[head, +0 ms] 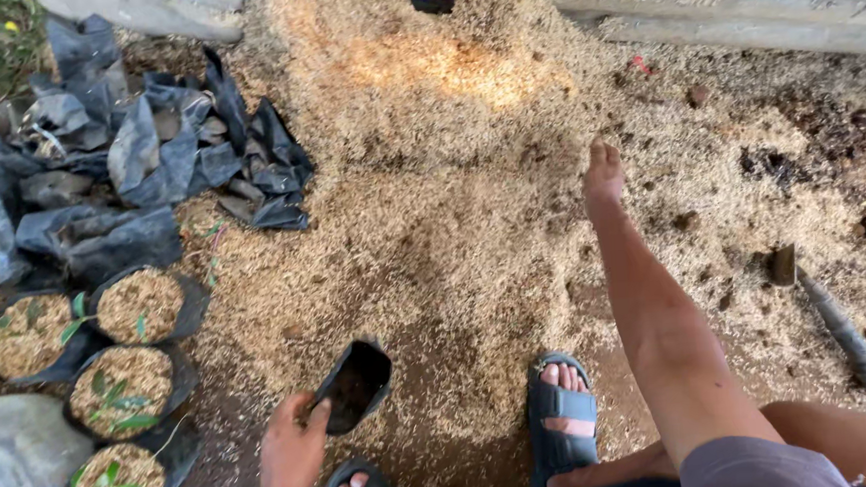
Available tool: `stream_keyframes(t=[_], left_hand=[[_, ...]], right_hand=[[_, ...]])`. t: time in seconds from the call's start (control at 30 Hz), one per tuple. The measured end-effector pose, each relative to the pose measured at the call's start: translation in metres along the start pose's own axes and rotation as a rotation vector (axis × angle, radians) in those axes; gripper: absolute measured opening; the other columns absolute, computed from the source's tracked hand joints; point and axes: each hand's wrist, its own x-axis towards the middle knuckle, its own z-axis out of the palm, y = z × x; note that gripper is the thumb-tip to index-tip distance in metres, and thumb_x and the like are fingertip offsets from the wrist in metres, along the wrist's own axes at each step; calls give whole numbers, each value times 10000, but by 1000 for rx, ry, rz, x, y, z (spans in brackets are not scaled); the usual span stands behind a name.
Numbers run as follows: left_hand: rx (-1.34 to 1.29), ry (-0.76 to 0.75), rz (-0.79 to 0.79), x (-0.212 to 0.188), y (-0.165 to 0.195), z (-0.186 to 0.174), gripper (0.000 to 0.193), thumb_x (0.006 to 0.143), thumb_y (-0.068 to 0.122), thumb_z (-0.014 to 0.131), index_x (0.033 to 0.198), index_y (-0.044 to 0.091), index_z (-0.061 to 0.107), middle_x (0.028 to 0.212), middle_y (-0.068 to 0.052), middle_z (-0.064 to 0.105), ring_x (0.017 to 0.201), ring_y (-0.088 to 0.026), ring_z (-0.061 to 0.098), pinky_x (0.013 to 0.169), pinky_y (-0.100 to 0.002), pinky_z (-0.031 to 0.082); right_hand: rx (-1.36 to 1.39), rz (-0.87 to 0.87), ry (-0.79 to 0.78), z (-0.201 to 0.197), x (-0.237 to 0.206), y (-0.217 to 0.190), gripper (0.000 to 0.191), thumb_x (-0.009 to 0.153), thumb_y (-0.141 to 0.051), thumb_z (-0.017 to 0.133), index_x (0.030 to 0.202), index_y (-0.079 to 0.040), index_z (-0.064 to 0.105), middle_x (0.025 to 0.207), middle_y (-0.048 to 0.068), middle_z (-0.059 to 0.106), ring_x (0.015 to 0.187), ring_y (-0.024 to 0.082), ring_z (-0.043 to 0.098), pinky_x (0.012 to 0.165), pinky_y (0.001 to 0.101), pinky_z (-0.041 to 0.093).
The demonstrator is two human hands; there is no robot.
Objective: The person repeatedly takes small seedlings from a white crate, places them into black plastic nursery bags, and fills the bags with loose sawdust-like substrate. The person arranges the filled bags in a row on the ground.
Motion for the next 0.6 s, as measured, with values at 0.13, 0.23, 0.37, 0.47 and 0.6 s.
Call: stream_keyframes(t=[0.13,0.23,0.37,0.47,0.6], left_hand=[[53,-50,-123,4,-7,5,502,840,355,727,1264,89,696,1199,-157,672,965,-300,720,895,-416,547],[50,-117,-272,9,-4,11,581,859,345,739,1346,54,614,1270,-169,621,1005,-322,724,880,-428,584],[16,-28,-156,11,10,13,554,845,328,733,1325,66,646,1226,-185,662,1045,-312,706,903,-425,562],[37,12,-79,4,21,6,555,836,311,737,1321,62,628,1248,-183,626,1054,-326,671,894,-441,540],[55,11,-69,-1,36,-1,511,843,296,734,1291,68,643,1215,-168,649,1052,-319,683,912,-434,543]], right_hand=[[83,97,-94,-8,34,3,458,1113,-446,344,1379,-125,534,1309,136,613,1120,208,586,970,372,505],[-82,105,-262,47,10,1,448,1101,-439,439,1333,-62,505,1165,169,592,973,207,568,832,344,520],[-325,-125,-631,84,-62,23,386,1044,-368,588,1340,-125,634,1125,106,694,839,156,607,765,245,532],[59,-113,-503,73,-61,20,413,994,-351,641,1321,-101,680,1083,129,728,766,172,607,595,278,511],[397,-281,-276,75,-26,-6,506,1002,-267,711,1419,-35,542,1298,192,662,1074,211,644,837,280,559]])
